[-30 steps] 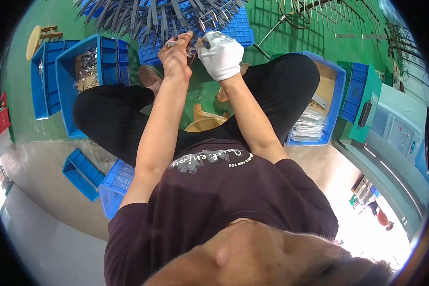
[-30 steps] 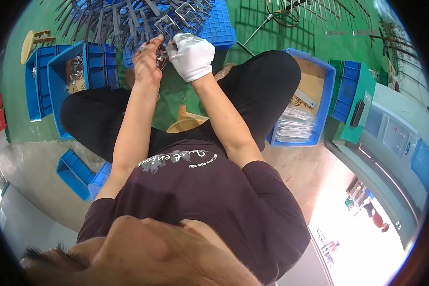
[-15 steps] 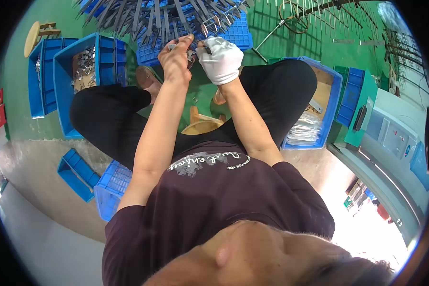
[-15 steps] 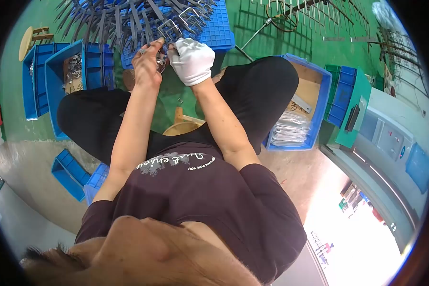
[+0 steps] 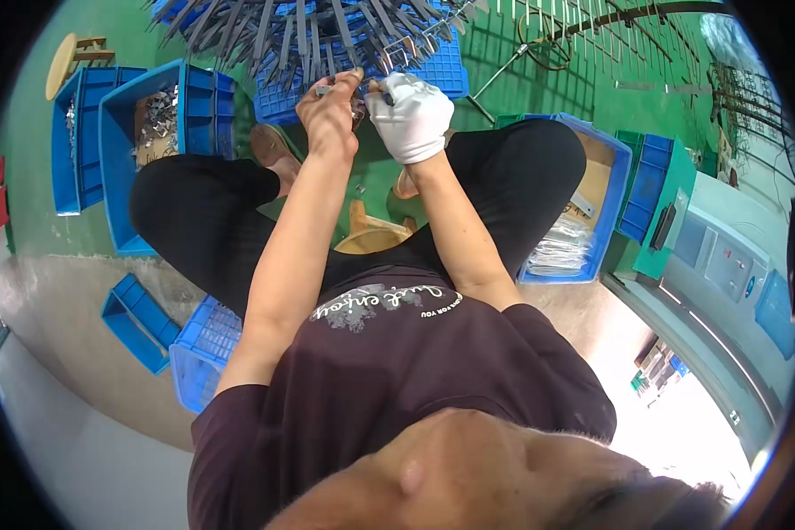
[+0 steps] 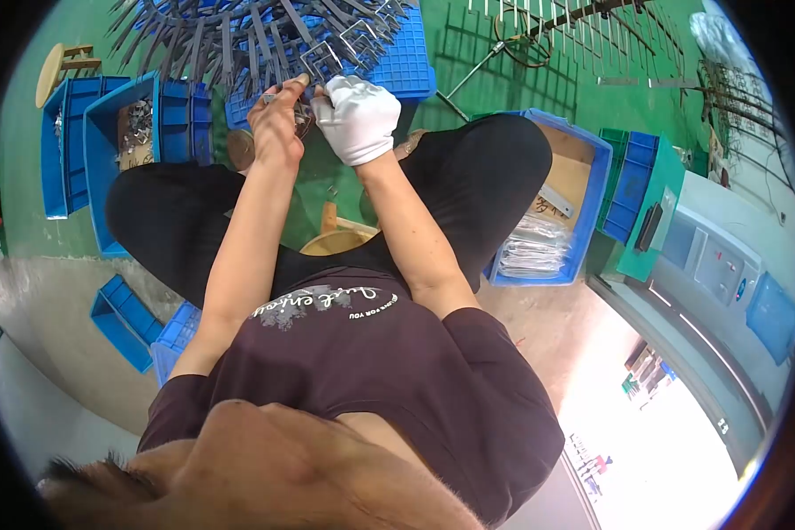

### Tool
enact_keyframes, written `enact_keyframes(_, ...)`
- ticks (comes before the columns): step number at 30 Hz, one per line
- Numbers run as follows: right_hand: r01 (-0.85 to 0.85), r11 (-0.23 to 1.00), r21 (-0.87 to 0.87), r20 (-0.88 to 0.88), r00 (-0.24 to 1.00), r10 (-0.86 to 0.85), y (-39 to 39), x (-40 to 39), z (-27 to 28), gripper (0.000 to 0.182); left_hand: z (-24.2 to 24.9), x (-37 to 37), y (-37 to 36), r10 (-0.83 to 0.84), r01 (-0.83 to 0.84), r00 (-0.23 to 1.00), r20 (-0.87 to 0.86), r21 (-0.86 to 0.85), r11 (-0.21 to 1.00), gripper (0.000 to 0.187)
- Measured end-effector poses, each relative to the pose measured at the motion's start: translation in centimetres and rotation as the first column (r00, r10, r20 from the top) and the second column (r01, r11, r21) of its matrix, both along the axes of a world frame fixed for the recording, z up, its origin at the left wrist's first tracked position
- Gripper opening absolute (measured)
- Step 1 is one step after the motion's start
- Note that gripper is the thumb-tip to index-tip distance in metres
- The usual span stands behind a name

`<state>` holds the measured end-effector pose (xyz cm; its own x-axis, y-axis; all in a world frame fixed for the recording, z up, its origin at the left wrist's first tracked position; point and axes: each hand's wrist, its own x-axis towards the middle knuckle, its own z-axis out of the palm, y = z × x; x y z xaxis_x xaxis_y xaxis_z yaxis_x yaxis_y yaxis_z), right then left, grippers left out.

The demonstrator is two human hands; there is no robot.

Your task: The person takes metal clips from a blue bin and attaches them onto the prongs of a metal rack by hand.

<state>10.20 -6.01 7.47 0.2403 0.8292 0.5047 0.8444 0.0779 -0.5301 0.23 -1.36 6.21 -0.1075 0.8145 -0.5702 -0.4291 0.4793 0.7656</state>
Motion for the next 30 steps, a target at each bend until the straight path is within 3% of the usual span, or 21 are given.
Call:
enact_keyframes(11, 0.035, 0.998, -0.043, -0.077, 0.996, -0.038, 0.1, -0.2, -0.4, 0.01, -0.8, -0.7, 0.0, -0.08, 0.08, 0.997, 0.018, 0.006, 0.997, 0.014)
enact_keyframes(14, 0.055, 0.997, -0.055, -0.054, 0.997, -0.058, -0.2, -0.3, 0.0, 0.012, 0.8, -2.0, -0.4, -0.186, 0.184, 0.982, -0.033, -0.072, 0.98, 0.014)
enact_keyframes(15, 0.071, 0.994, -0.08, -0.031, 0.997, -0.074, -0.4, -0.5, 0.5, 0.015, 0.9, -3.0, -1.0, -0.24, 0.24, 0.968, 0.069, 0.003, 0.971, 0.015)
enact_keyframes(18, 0.091, 0.988, -0.122, -0.012, 0.996, -0.094, -1.5, -0.7, 1.7, 0.016, 2.0, -5.2, -2.6, -0.41, 0.409, 0.912, 0.011, -0.077, 0.909, 0.019)
enact_keyframes(19, 0.053, 0.978, -0.204, -0.105, 0.992, -0.076, -2.1, -0.7, 2.1, 0.015, 2.6, -6.0, -3.0, -0.477, 0.477, 0.879, 0.016, -0.049, 0.878, 0.023)
enact_keyframes(22, -0.209, 0.969, -0.128, -0.434, 0.891, 0.135, -3.0, -1.4, 3.8, 0.016, 2.6, -8.0, -3.3, -0.634, 0.634, 0.773, 0.016, 0.004, 0.773, 0.026)
enact_keyframes(26, -0.422, 0.85, -0.315, -0.564, 0.804, 0.19, -3.8, -1.7, 5.3, 0.021, 3.3, -8.6, -3.8, -0.72, 0.741, 0.654, -0.232, 0.006, 0.671, 0.032)
enact_keyframes(30, -0.422, 0.864, -0.273, -0.538, 0.812, 0.227, -4.1, -1.9, 3.9, 0.022, 4.0, -7.9, -4.4, -0.742, 0.807, 0.561, -0.367, 0.042, 0.589, 0.033)
